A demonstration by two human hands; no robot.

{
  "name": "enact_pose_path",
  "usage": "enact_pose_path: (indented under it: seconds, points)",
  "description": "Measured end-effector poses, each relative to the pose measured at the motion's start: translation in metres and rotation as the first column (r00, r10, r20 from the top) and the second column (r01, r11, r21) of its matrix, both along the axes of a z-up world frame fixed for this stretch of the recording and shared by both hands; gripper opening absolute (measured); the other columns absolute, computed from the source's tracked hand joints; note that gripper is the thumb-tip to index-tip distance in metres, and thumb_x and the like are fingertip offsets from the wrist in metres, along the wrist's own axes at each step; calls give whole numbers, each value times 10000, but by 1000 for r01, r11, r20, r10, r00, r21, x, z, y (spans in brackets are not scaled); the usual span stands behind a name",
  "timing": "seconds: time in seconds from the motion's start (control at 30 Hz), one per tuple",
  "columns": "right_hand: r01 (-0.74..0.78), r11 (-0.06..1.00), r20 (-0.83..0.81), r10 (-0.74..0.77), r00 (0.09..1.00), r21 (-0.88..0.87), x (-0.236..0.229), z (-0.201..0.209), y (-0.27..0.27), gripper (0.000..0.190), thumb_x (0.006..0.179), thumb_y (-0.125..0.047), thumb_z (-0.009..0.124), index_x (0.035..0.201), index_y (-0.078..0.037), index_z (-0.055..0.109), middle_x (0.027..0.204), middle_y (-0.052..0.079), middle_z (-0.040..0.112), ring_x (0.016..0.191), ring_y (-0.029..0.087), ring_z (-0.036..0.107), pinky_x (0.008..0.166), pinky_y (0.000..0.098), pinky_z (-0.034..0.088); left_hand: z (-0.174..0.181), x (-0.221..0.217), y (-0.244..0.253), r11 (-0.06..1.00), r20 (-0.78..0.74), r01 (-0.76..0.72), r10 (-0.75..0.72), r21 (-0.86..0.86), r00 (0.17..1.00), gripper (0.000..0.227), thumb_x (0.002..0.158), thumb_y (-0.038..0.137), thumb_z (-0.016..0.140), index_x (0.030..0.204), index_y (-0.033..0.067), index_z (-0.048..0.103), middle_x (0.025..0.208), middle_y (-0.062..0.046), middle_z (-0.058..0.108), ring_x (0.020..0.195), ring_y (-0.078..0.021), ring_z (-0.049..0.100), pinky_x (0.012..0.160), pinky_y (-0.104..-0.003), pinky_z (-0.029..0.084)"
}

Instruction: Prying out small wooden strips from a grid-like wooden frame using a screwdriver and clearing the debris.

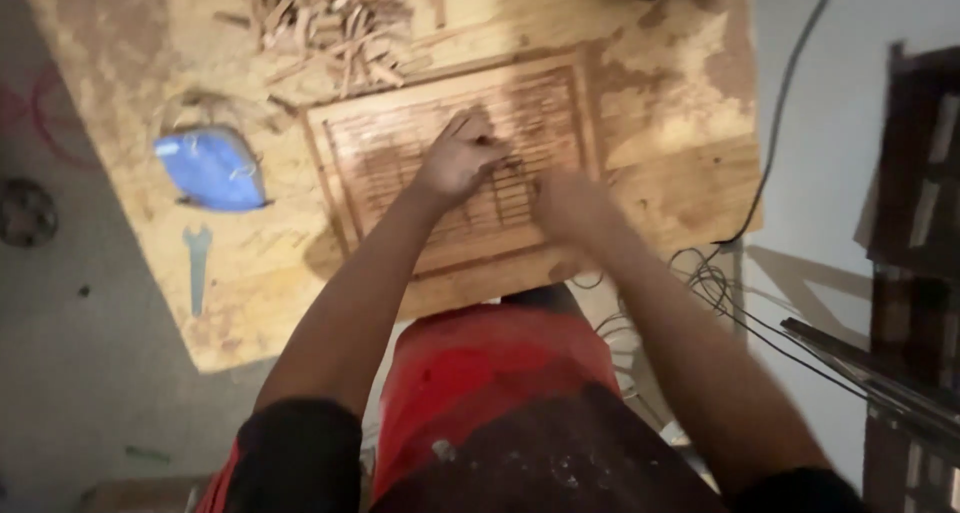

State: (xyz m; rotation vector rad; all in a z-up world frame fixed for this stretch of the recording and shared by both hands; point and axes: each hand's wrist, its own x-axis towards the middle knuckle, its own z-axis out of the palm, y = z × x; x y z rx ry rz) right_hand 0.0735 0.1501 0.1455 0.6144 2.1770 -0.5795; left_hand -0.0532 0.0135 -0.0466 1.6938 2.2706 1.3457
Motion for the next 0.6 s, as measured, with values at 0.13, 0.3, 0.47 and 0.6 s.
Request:
enact_pose_path:
  seconds: [0.13,0.3,0.47,0.6]
  points:
    - [-155,959,-209,206,956,237,49,-82,-9,251,960,-144,502,1011,-31,720,795,174,649,730,333,677,633,437,548,6,4,2,994,-72,55,-62,-94,995,248,979,444,641,1046,228,740,1072,-62,539,1104,-344,568,956,-420,471]
    - [177,970,-83,-165,983,168,69,-46,-77,624,1021,-196,369,1628,-235,232,1358,195,540,1080,465,692,918,581,578,29,12,-2,963,-91,-35,11,-269,996,211,880,404,770,1015,253,709,1123,26,585,1181,-268,549,969,-395,483]
    - [252,951,-453,-148,879,178,93,-82,-68,590,1022,-251,412,1608,-226,342,1226,183,593,945,466,724,768,571,618,43,17,6,912,-255,-69,-39,-404,966,496,773,400,849,1149,181,612,1130,-31,573,1202,-298,541,999,-445,466]
    - [439,872,-731,-154,665,215,98,-119,-68,467,1083,-512,378,1387,-256,624,1058,20,729,941,246,745,759,360,597,92,-6,12,841,-274,49,-230,-539,934,375,911,332,726,1134,66,583,1093,-131,574,1134,-360,589,864,-471,556]
